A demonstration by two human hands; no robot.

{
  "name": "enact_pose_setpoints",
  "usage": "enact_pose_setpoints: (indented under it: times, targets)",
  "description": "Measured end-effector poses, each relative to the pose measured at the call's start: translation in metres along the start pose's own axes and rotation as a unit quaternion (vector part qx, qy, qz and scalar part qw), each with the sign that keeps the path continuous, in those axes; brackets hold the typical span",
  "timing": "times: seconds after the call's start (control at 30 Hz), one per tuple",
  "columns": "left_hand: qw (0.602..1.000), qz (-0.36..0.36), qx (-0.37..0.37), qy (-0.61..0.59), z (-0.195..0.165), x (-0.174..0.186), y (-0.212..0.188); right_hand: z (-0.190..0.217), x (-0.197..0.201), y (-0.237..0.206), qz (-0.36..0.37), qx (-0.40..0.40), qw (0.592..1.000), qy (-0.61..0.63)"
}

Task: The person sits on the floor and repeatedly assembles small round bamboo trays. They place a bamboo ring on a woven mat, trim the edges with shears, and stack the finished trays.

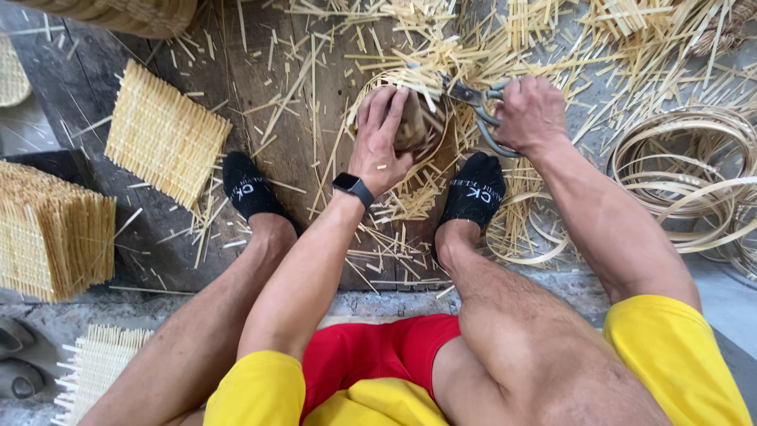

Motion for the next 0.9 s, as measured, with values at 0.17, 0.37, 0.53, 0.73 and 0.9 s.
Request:
enact_pose_setpoints:
  times: [0.17, 0.37, 0.53, 0.73, 0.9]
  targets:
    - [0.992, -0.061, 0.106, -0.031, -0.004, -0.004, -0.006, -0.007, 0.003, -0.01, -0.042, 0.02, 0.999, 0.023]
    - [0.995, -0.011, 0.096, -0.004, -0.005, -0.018, -0.004, 0.003, 0.013, 0.002, -0.084, 0.026, 0.994, -0.071]
    - [0.989, 0.021, 0.132, -0.07, 0.005, -0.009, -0.003, -0.008, 0.002, -0.006, 0.034, 0.013, 0.999, -0.011]
    - [0.993, 0.09, 0.056, -0.043, 0.0, -0.009, 0.003, 0.004, 0.0, 0.007, 0.004, 0.012, 0.999, -0.048]
    - [0.979, -0.056, 0.194, -0.035, 0.006, -0.015, -0.004, -0.013, -0.003, -0.004, 0.038, 0.01, 0.999, 0.008]
Point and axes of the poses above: each hand's wrist, its own y-axis towards the middle knuckle, its own x-axis out of the back of the hand, z = x × y, the point moved 6 cm from there along y, towards the middle knuckle, and after that the axes turned 15 degrees about x, right-handed, at the moved point
